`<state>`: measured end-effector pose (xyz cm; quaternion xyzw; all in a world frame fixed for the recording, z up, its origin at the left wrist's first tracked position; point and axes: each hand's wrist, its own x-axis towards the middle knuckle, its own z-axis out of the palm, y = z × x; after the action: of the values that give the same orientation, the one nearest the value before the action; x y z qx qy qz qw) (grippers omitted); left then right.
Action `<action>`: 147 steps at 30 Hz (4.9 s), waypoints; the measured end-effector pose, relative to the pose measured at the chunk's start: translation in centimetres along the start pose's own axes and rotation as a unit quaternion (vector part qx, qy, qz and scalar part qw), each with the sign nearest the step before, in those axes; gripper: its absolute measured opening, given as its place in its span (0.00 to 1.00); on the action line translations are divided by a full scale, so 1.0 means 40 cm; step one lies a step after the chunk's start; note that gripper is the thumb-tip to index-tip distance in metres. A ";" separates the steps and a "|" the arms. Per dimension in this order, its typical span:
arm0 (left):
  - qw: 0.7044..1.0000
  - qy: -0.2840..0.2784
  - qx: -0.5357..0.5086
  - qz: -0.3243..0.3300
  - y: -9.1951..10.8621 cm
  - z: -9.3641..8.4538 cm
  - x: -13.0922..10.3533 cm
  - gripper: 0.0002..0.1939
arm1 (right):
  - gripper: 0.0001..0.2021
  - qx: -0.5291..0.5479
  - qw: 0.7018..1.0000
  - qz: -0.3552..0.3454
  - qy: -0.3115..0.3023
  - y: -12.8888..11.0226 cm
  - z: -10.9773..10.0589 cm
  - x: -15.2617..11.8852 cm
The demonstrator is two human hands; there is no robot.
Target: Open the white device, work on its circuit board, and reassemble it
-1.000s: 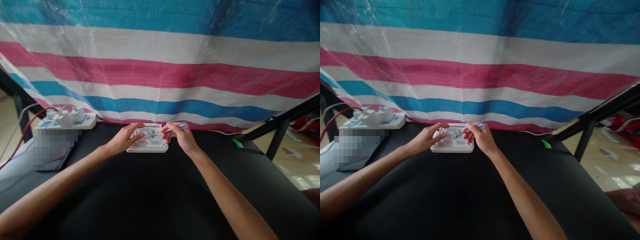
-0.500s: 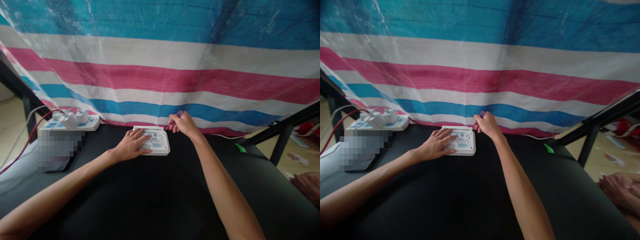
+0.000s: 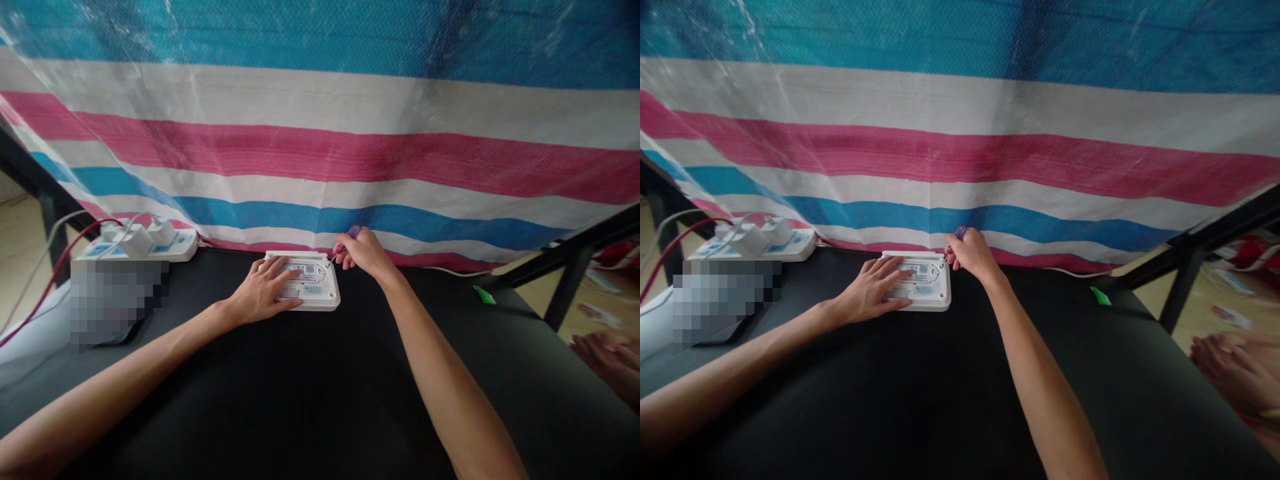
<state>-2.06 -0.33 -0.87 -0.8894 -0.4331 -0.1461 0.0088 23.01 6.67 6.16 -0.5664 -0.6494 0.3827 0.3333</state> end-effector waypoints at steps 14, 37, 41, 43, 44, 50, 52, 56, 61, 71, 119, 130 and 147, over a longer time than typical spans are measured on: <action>0.999 -0.001 0.030 -0.022 0.032 -0.004 0.087 0.21 | 0.16 -0.113 0.991 -0.069 0.029 0.032 0.026 0.016; 0.999 0.044 0.001 -0.018 0.039 0.012 0.072 0.20 | 0.21 0.385 0.913 -0.131 -0.033 0.006 0.090 -0.004; 0.999 0.042 0.001 -0.023 0.038 0.013 0.072 0.21 | 0.22 0.369 0.919 -0.137 -0.030 0.006 0.093 -0.004; 0.999 0.038 0.007 -0.021 0.037 0.013 0.073 0.22 | 0.21 0.362 0.921 -0.138 -0.030 0.007 0.094 -0.005; 0.999 0.037 0.009 -0.020 0.037 0.013 0.073 0.22 | 0.22 0.358 0.923 -0.136 -0.029 0.007 0.094 -0.005; 0.999 0.041 0.007 -0.018 0.035 0.015 0.073 0.21 | 0.23 0.329 0.935 -0.129 -0.023 0.009 0.093 -0.004; 0.999 0.039 0.012 -0.017 0.035 0.014 0.073 0.21 | 0.23 0.332 0.933 -0.135 -0.023 0.009 0.094 -0.003; 0.999 0.034 0.017 -0.020 0.035 0.014 0.072 0.21 | 0.22 0.357 0.923 -0.143 -0.031 0.010 0.096 -0.002; 0.999 0.041 0.013 -0.019 0.034 0.016 0.073 0.21 | 0.22 0.359 0.924 -0.128 -0.031 0.010 0.093 -0.001; 0.999 0.041 0.004 -0.022 0.035 0.015 0.072 0.21 | 0.21 0.335 0.932 -0.139 -0.021 0.014 0.089 -0.005; 0.998 0.050 0.007 -0.021 0.034 0.015 0.072 0.19 | 0.11 -0.329 0.922 -0.203 0.007 -0.030 -0.014 -0.036; 0.999 0.050 -0.003 -0.020 0.032 0.016 0.071 0.19 | 0.09 -0.423 0.893 -0.148 0.039 -0.047 -0.008 -0.053; 0.999 0.046 0.011 -0.020 0.035 0.014 0.071 0.18 | 0.10 -0.331 0.930 -0.156 -0.006 -0.031 -0.012 -0.040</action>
<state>0.81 1.07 -0.51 -0.8726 -0.4517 -0.1825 0.0352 23.05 5.08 7.50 -0.5338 -0.8214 0.0921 0.1785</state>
